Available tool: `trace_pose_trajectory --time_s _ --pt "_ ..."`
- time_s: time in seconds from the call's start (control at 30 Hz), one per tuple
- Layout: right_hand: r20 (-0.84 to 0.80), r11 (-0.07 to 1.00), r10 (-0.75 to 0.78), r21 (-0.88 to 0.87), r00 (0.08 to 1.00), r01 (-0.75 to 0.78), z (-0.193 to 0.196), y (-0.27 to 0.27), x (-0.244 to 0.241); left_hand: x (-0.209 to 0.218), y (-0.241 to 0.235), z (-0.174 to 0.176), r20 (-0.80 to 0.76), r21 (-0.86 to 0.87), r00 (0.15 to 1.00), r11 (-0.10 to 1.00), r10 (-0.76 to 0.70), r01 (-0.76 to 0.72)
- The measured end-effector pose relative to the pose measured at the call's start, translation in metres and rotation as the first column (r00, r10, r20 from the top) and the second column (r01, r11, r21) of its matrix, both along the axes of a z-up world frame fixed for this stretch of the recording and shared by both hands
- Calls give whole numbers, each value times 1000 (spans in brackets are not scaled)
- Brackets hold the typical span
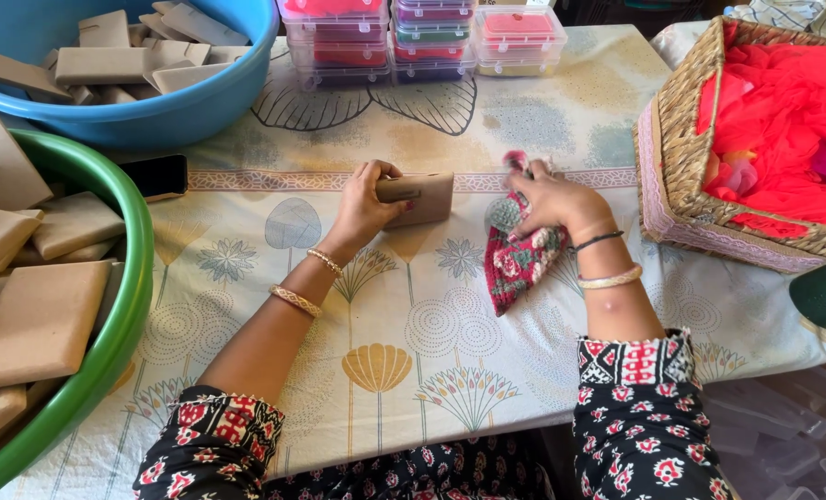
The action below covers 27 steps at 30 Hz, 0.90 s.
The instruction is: The recorder wraps small brown bars of soap in thin red decorative fabric.
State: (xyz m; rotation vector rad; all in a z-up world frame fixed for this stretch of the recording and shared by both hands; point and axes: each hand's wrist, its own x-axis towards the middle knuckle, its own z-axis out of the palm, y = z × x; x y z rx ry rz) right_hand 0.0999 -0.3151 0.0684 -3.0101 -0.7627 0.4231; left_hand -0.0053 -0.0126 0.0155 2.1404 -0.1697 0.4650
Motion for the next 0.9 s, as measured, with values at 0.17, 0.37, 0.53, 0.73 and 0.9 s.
trace_pose_trajectory --time_s 0.17,0.37,0.53,0.73,0.9 --pt "155 933 199 271 968 -236 -32 -8 25 3 0 -7 -4 -94 999 995 -39 39" --pt "570 408 116 719 813 -563 16 85 -66 0 -4 -8 -70 -257 985 957 -159 136" --pt "728 573 263 410 633 -709 -15 129 -99 26 3 -52 114 -165 985 975 -133 150" --pt "674 657 226 428 704 -620 -15 114 -80 13 -3 -31 99 13 994 999 -50 49" --pt "552 735 194 465 811 -492 -34 102 -54 5 -8 -18 51 -28 996 997 -67 69"
